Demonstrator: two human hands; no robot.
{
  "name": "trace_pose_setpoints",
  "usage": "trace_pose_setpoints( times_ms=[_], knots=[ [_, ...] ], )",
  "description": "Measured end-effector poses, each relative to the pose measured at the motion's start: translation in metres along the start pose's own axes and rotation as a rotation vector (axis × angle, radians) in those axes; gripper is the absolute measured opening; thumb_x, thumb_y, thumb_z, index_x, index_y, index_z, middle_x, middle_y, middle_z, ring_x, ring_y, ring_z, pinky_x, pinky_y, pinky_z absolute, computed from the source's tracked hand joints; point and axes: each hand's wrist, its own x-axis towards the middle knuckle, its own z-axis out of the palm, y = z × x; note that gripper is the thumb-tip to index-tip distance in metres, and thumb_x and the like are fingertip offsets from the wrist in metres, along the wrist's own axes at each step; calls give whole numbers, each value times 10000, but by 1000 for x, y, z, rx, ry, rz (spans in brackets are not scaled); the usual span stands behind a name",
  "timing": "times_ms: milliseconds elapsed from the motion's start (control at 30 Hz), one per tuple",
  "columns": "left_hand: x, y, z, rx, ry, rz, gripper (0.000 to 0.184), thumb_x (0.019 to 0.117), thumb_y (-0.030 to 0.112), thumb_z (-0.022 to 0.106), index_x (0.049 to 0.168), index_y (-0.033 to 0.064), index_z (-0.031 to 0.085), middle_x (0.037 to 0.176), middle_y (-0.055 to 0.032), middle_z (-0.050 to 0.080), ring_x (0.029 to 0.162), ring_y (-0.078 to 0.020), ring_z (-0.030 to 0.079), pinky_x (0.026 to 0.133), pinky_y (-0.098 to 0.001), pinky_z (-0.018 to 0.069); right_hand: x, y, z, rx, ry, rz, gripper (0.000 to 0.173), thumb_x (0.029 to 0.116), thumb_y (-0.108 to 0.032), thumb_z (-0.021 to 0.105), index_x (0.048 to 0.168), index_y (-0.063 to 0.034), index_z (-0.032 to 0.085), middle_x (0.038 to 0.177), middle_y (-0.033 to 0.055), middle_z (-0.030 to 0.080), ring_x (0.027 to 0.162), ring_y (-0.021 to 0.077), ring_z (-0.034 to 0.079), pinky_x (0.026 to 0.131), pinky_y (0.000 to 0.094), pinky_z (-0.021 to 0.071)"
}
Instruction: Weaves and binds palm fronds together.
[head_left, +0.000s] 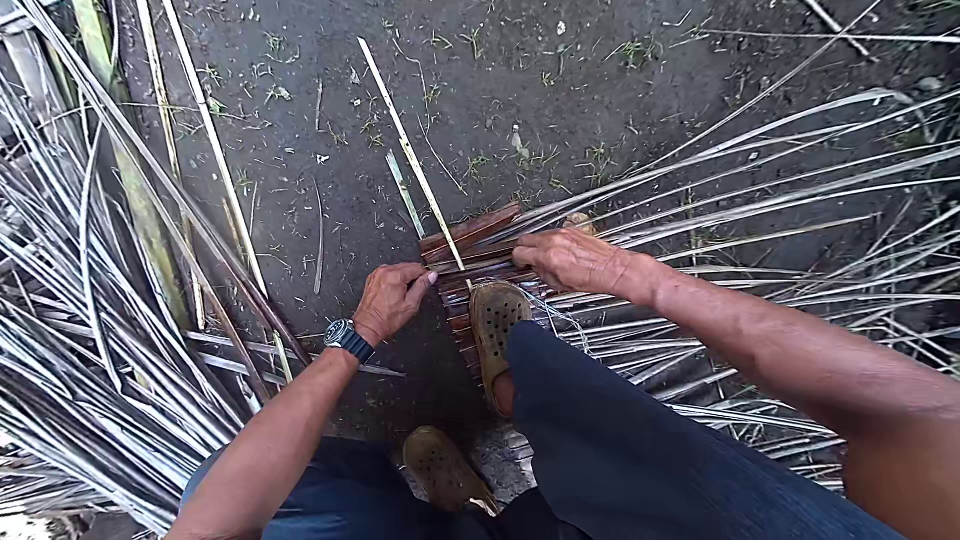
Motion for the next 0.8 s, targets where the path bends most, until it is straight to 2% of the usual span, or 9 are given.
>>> trace_pose_setpoints(
  times_ms=[67,133,200,267,333,500,667,733,800],
  knots=[
    [6,3,-13,-86,16,-147,430,1083,335,490,865,52,730,771,-68,706,723,-203,689,719,-481,566,-5,7,-9,66,4,53,163,920,-2,551,977,-43,699,911,123,671,829,295,695,720,480,581],
    [16,-8,-20,-459,139,-403,524,1121,341,352,1079,-32,718,962,-116,753,853,-197,726,834,-431,602,-11,16,-31,107,52,100,185,963,-8,534,1013,-42,709,957,125,690,886,289,701,801,489,590],
    [25,-24,-11,-661,311,-618,506,1133,358,295,1229,10,650,1083,-108,732,810,-189,713,732,-396,610,-17,29,-60,119,156,142,201,983,-48,536,1046,-50,726,991,124,707,925,281,702,854,500,587],
    [28,-23,11,-528,271,-683,343,1097,242,471,1268,-4,636,1058,-163,716,770,-243,700,717,-456,605,-21,46,-90,98,257,179,191,977,-77,564,1056,-45,735,1014,141,712,957,289,701,890,505,575],
    [33,-11,35,-426,241,-689,325,1041,199,589,1302,7,618,1048,-152,726,764,-238,710,717,-450,613,-22,65,-111,81,298,225,163,959,-67,613,1066,-33,731,1038,173,686,984,314,674,911,512,550],
    [54,4,69,-378,367,-827,373,956,202,727,1277,26,652,1153,-155,689,1092,-288,662,993,-517,523,-20,112,-112,48,244,437,237,882,93,629,1077,-5,722,1107,234,681,1060,396,664,953,582,516],
    [54,-2,72,-513,387,-795,246,900,164,754,1084,26,666,1038,-156,645,990,-287,625,886,-509,523,8,130,-67,132,248,473,232,831,114,647,1024,5,715,1080,237,679,1052,399,660,940,593,516],
    [52,-1,69,-526,377,-750,219,907,157,743,1063,25,666,1038,-157,653,1003,-283,634,901,-512,530,33,122,-51,167,256,422,206,833,98,651,1000,-5,717,1057,212,687,1034,369,669,934,567,530],
    [47,6,70,-570,391,-744,220,925,143,737,1087,23,650,979,-142,676,918,-251,660,839,-475,552,60,106,-32,206,248,362,191,838,90,651,982,-13,723,1037,189,691,1022,342,673,944,535,534]
  ],
)
